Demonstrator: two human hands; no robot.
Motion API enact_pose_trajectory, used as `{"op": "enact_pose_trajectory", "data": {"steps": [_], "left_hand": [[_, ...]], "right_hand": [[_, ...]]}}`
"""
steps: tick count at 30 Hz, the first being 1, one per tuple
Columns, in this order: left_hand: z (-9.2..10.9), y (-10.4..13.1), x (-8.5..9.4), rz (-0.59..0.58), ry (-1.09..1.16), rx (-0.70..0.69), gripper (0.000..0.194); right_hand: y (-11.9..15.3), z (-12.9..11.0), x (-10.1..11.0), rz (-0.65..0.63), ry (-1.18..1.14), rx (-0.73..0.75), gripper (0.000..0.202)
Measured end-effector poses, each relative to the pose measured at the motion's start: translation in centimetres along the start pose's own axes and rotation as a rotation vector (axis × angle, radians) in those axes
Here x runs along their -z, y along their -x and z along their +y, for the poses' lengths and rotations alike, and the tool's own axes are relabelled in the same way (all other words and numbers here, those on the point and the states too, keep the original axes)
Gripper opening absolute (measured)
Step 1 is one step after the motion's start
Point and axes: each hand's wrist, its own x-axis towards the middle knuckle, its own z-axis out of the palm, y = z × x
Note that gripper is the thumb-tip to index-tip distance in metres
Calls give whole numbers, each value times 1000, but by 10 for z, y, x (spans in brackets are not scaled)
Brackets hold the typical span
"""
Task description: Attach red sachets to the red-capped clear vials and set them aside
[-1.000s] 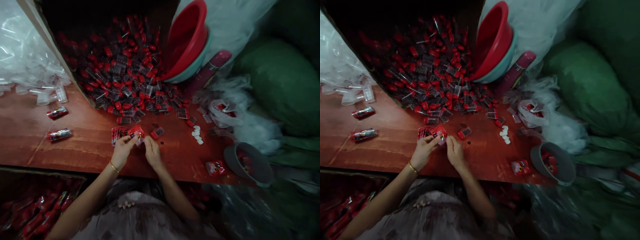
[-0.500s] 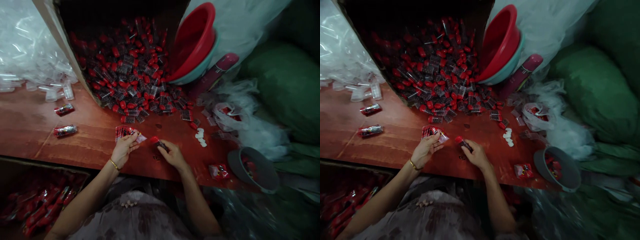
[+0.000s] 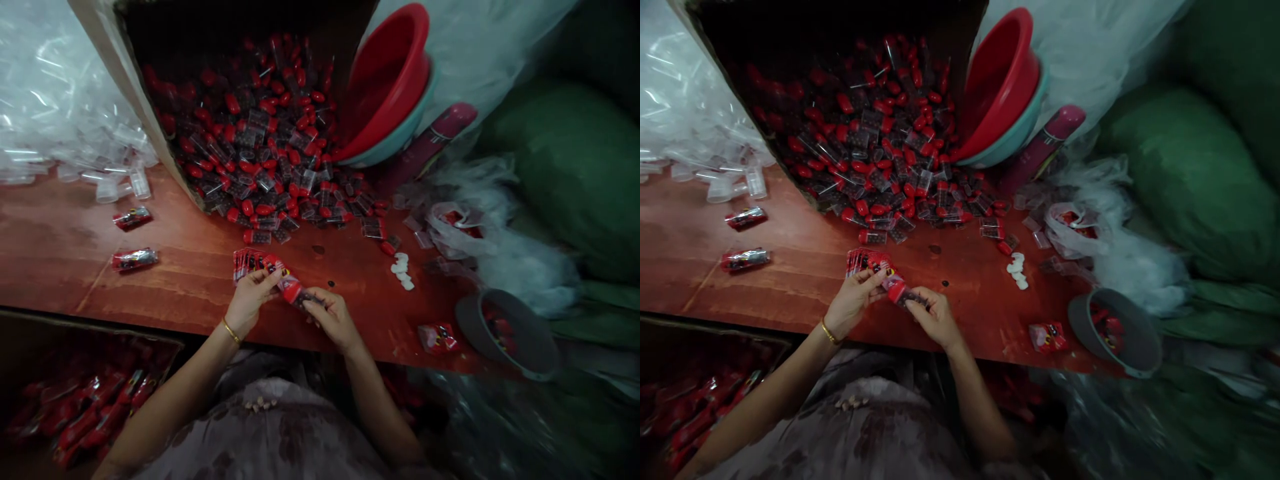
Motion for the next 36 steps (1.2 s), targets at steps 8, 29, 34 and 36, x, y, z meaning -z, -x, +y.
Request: {"op": "enact_pose_trajectory", "data": {"steps": [8, 29, 34, 36], "left_hand": [[-3, 0, 0, -10, 11, -66, 32], [-19, -2, -1, -91, -64, -173, 29], [-21, 2, -1, -192, -164, -207, 31], [-23, 4, 0, -181, -177, -240, 28]], "right_hand": [[1, 2, -7, 43, -23, 56, 19], [-1, 26, -29, 91, -190, 81, 26], [-2, 23, -43, 163, -356, 29, 28], [-1, 22, -44, 179, -306, 49, 26]]}}
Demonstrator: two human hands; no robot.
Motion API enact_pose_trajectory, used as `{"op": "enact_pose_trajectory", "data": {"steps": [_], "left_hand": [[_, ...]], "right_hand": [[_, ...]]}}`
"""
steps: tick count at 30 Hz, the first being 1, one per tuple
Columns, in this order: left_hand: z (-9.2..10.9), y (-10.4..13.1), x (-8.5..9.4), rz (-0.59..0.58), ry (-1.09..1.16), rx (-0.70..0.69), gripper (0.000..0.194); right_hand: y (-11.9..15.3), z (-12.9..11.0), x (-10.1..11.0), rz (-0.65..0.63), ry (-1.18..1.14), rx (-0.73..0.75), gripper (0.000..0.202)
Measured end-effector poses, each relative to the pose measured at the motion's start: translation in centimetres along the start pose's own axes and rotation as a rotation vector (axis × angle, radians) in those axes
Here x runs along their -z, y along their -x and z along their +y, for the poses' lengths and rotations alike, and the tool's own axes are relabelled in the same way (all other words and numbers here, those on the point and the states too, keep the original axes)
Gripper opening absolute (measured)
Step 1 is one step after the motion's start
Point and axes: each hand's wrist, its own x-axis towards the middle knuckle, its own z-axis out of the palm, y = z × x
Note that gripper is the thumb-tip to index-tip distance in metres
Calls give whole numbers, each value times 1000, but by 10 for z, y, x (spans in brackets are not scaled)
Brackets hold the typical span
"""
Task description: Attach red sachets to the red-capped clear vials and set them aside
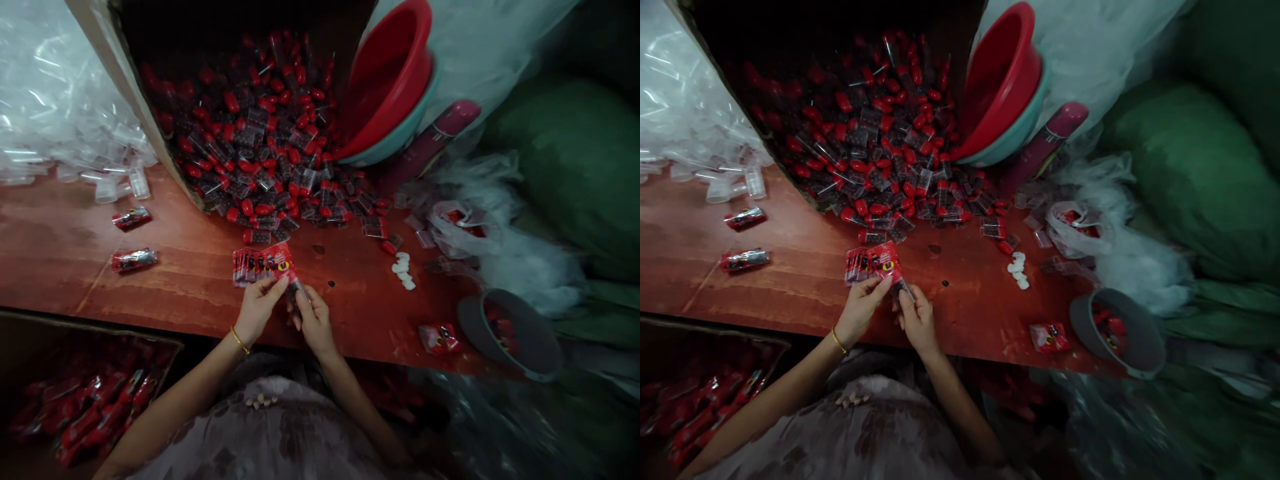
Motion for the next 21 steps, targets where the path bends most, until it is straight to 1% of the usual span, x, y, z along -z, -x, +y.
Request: {"op": "enact_pose_trajectory", "data": {"steps": [3, 6, 9, 11, 13, 15, 17, 19, 21], "left_hand": [[-1, 0, 2, 29, -21, -41, 23], [-1, -3, 4, 41, 13, -30, 26], [-3, -6, 2, 42, 58, -1, 28], [-4, -5, -1, 19, 64, 33, 29], [-5, -3, -4, 1, 73, 75, 32], [-3, -2, -4, -10, 101, 113, 33], [0, -2, -1, -36, 139, 150, 34], [4, -4, 2, -21, 170, 153, 35], [4, -4, 3, 9, 174, 142, 36]], "right_hand": [[1, -2, 3, 2, 91, 51, 24], [1, -4, 6, -34, 143, 66, 24], [0, -5, 4, -78, 135, 46, 25], [-1, -5, 0, -42, 115, 23, 26], [-2, -4, -6, 36, 112, 14, 27], [-3, -4, -10, 54, 102, 4, 28], [-3, -6, -13, -25, 34, -26, 26], [-3, -8, -13, -107, -44, -48, 26], [-3, -11, -13, -119, -56, -28, 26]]}}
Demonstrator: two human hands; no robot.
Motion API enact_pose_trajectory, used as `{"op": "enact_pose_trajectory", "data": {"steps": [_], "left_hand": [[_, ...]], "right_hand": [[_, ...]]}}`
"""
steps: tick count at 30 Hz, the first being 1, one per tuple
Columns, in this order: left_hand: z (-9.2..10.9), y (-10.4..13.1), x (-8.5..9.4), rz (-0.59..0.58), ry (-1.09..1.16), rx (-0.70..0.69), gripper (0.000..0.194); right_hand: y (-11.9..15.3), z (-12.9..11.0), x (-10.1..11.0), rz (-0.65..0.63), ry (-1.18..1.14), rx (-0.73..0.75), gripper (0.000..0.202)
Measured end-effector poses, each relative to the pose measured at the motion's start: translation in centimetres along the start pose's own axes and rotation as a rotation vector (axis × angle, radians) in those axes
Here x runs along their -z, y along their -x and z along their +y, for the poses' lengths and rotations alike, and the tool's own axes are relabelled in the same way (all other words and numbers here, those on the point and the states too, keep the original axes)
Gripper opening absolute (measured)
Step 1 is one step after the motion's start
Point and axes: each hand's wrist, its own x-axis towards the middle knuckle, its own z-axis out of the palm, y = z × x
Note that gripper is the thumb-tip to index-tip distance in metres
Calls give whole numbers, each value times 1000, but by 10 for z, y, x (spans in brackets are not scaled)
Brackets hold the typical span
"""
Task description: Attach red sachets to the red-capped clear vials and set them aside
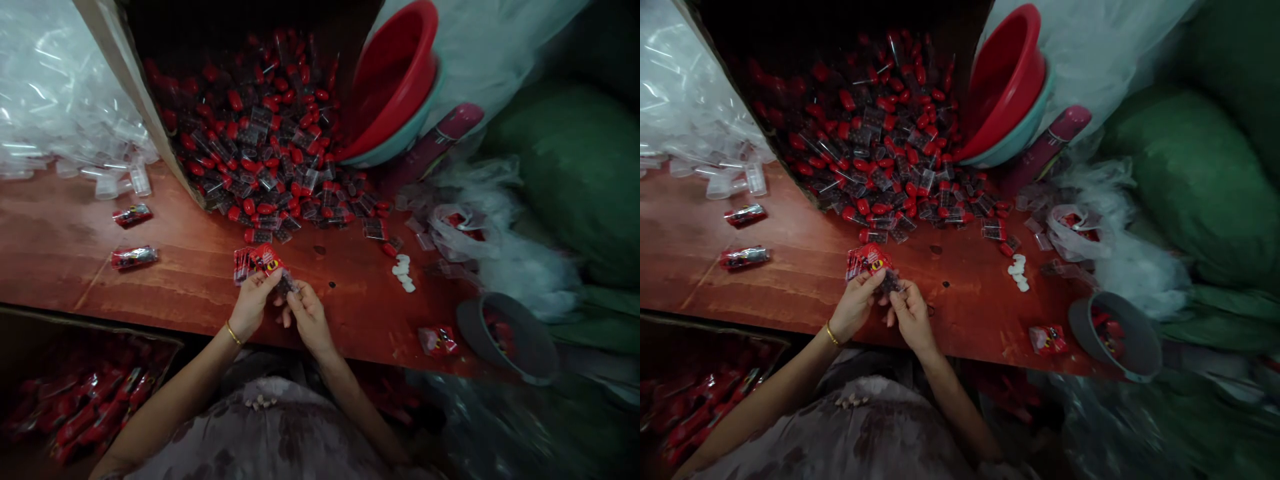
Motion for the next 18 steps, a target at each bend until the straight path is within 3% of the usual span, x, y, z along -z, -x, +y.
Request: {"op": "enact_pose_trajectory", "data": {"steps": [6, 11, 14, 18], "left_hand": [[-7, 6, -1, -78, 56, 37, 32], [1, 13, 10, -94, 98, 164, 28], [7, 17, 18, -108, 89, 257, 31], [19, 23, 37, -60, 48, 241, 33]], "right_hand": [[-5, 1, 5, 124, 146, 34, 27], [-13, 3, 15, 312, 420, 288, 32], [-17, 3, 14, 216, 541, 424, 19], [-24, 6, 0, 42, 669, 440, 17]]}}
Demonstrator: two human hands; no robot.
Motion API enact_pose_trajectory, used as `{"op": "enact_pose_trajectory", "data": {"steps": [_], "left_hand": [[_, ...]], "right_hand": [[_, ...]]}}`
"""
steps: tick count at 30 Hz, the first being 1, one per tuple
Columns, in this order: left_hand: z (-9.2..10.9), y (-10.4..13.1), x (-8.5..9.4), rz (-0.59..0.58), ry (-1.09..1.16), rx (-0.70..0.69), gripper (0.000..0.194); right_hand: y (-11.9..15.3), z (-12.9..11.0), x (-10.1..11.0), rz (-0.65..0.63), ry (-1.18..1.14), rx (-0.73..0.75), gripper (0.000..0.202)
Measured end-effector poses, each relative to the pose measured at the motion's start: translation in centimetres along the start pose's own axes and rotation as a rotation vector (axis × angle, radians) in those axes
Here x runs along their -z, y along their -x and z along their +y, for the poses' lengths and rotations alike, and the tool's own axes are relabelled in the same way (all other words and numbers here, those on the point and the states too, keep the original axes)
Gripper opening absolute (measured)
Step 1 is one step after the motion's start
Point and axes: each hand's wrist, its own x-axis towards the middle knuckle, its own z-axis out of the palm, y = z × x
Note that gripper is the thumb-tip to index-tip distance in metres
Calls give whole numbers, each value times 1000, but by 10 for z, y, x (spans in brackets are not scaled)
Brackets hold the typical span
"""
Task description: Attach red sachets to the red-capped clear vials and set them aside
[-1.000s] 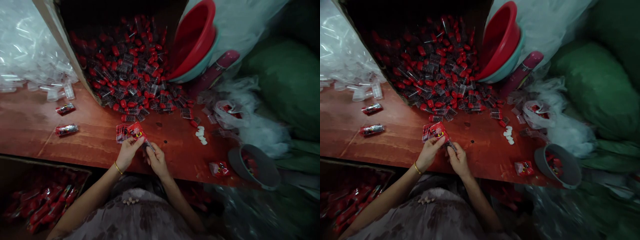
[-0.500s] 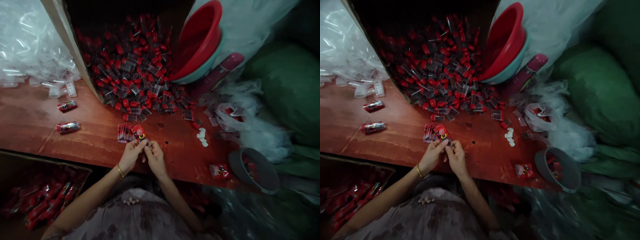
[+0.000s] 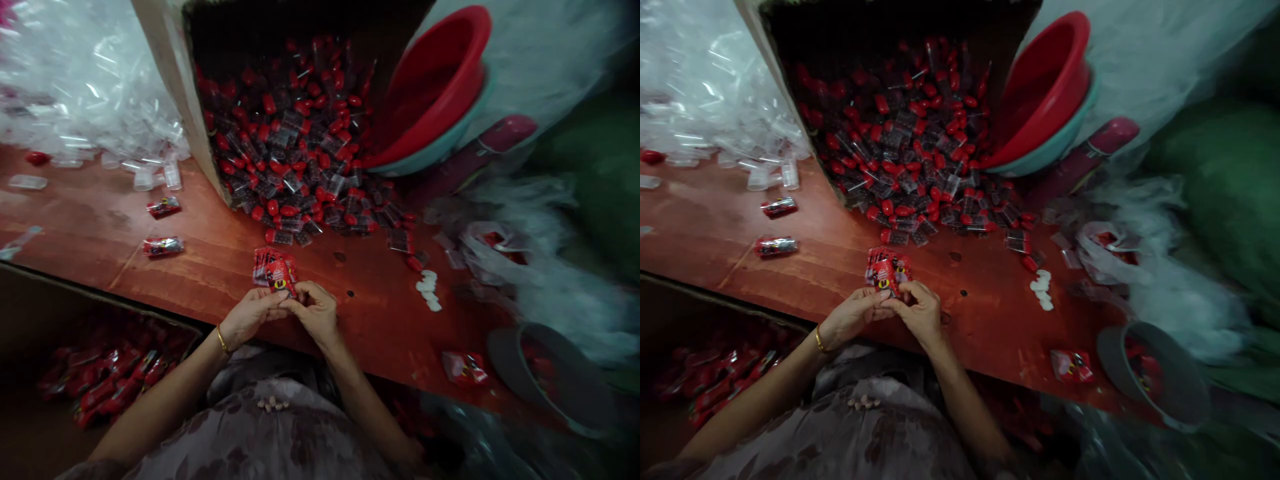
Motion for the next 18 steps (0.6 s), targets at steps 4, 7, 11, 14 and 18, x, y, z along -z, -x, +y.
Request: {"op": "enact_pose_trajectory", "data": {"steps": [4, 7, 11, 14, 18], "left_hand": [[22, 19, 40, 218, -159, -54, 41], [42, 43, 77, 469, -601, -57, 45], [71, 71, 115, 827, -1339, -197, 47], [96, 72, 139, 1074, -1688, -418, 47], [129, 51, 171, 865, -1985, -465, 75]], "right_hand": [[-10, -10, -17, -215, 103, 37, 20], [-22, -23, -26, -292, 162, 97, 19], [-48, -44, -43, -408, 283, 147, 22], [-73, -56, -71, -539, 365, 160, 26], [-105, -63, -122, -696, 459, 108, 32]]}}
